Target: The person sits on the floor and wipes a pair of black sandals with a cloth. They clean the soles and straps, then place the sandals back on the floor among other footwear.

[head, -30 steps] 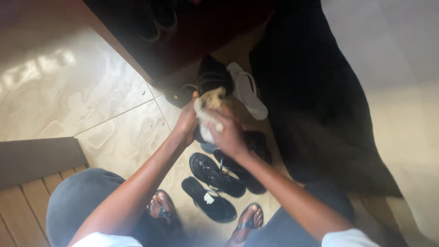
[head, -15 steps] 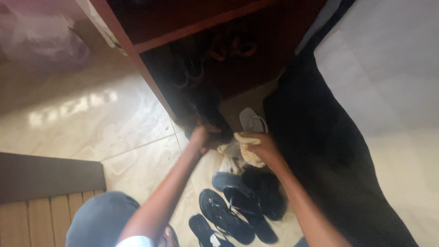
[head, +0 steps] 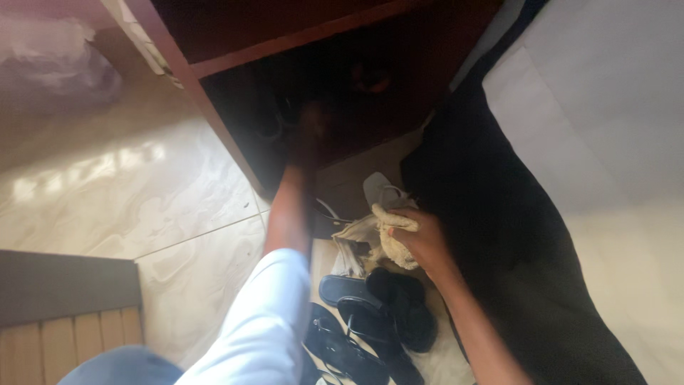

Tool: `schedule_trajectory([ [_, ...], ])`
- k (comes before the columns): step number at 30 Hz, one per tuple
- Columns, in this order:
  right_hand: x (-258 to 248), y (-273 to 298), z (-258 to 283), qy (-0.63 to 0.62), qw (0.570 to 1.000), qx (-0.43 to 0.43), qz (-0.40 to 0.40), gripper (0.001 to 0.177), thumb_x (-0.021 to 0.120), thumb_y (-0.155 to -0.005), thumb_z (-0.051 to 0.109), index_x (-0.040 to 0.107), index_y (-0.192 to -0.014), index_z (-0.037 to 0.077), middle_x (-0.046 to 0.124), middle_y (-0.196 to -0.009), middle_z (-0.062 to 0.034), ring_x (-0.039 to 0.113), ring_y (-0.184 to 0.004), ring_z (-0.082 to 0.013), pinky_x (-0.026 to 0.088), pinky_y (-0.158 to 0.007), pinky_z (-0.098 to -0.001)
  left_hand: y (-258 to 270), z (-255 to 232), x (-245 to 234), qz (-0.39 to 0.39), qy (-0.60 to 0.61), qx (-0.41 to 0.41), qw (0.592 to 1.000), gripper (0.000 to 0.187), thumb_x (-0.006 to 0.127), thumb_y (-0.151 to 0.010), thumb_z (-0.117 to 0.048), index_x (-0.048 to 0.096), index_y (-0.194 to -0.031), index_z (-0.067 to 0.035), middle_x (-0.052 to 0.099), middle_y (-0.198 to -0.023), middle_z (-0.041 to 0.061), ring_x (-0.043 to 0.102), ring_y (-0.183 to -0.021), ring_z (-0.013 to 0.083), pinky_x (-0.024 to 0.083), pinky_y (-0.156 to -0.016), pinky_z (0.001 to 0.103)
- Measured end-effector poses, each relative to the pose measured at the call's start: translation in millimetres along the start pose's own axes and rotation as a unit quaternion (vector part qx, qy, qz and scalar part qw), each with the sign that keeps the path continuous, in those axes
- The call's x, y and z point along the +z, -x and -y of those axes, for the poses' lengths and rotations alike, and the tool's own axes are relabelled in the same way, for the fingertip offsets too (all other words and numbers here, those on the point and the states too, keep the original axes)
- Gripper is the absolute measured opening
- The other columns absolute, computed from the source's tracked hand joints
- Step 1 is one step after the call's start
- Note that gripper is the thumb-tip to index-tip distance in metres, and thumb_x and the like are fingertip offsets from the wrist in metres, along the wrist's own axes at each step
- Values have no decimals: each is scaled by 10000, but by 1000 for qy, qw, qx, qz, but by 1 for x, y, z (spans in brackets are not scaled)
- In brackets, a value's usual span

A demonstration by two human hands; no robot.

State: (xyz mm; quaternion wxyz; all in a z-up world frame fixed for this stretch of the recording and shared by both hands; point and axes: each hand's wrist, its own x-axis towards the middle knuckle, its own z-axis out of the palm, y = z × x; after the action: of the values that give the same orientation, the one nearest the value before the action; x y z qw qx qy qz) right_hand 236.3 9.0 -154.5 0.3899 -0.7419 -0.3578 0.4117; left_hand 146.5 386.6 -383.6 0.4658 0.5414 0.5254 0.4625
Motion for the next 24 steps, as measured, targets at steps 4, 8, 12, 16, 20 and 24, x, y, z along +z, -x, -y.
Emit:
schedule_trajectory([
  [4,-12,5,6,55,998,17,-31,435,758,-785,44,727,-1218,52,784,-1056,-120,760,-907,-185,604,-795,-310,30,35,18,-62,-87,9,994,357,658,-826,27,667,-1182,11,701,-1094,219,697,-983,342,583,-840,448],
  [8,-26,6,6,-33,999,-28,6,406,749,-802,60,749,-1208,36,794,-1075,-108,752,-932,-180,592,-805,-310,102,70,7,27,-97,3,995,278,665,-844,-3,697,-1120,11,726,-1050,207,709,-951,324,577,-831,436],
  [12,-44,1,10,67,990,78,-96,366,799,-800,87,719,-1145,-6,761,-998,-158,734,-835,-230,578,-694,-366,190,82,-41,-50,-47,-37,997,208,671,-863,-32,727,-1058,11,750,-1005,194,721,-919,306,571,-822,424],
  [16,-73,31,41,-6,989,59,-132,334,779,-839,168,726,-1128,9,762,-948,-156,758,-769,-213,622,-709,-352,255,31,-103,-126,22,-108,986,145,659,-869,-56,738,-974,5,776,-951,198,742,-858,305,578,-797,415],
  [20,-93,53,52,-36,990,-21,-133,273,754,-907,177,745,-1112,-4,774,-987,-163,775,-802,-205,615,-736,-346,253,39,-105,-119,-48,-121,984,174,637,-908,-118,717,-1027,-20,763,-999,211,730,-907,353,565,-830,447],
  [24,-67,26,-16,107,979,-57,-164,375,764,-871,247,714,-1156,7,749,-1040,-184,742,-876,-265,591,-780,-388,200,77,-45,14,-245,55,968,269,618,-979,-227,682,-1197,-83,720,-1194,184,675,-1098,377,536,-961,470],
])
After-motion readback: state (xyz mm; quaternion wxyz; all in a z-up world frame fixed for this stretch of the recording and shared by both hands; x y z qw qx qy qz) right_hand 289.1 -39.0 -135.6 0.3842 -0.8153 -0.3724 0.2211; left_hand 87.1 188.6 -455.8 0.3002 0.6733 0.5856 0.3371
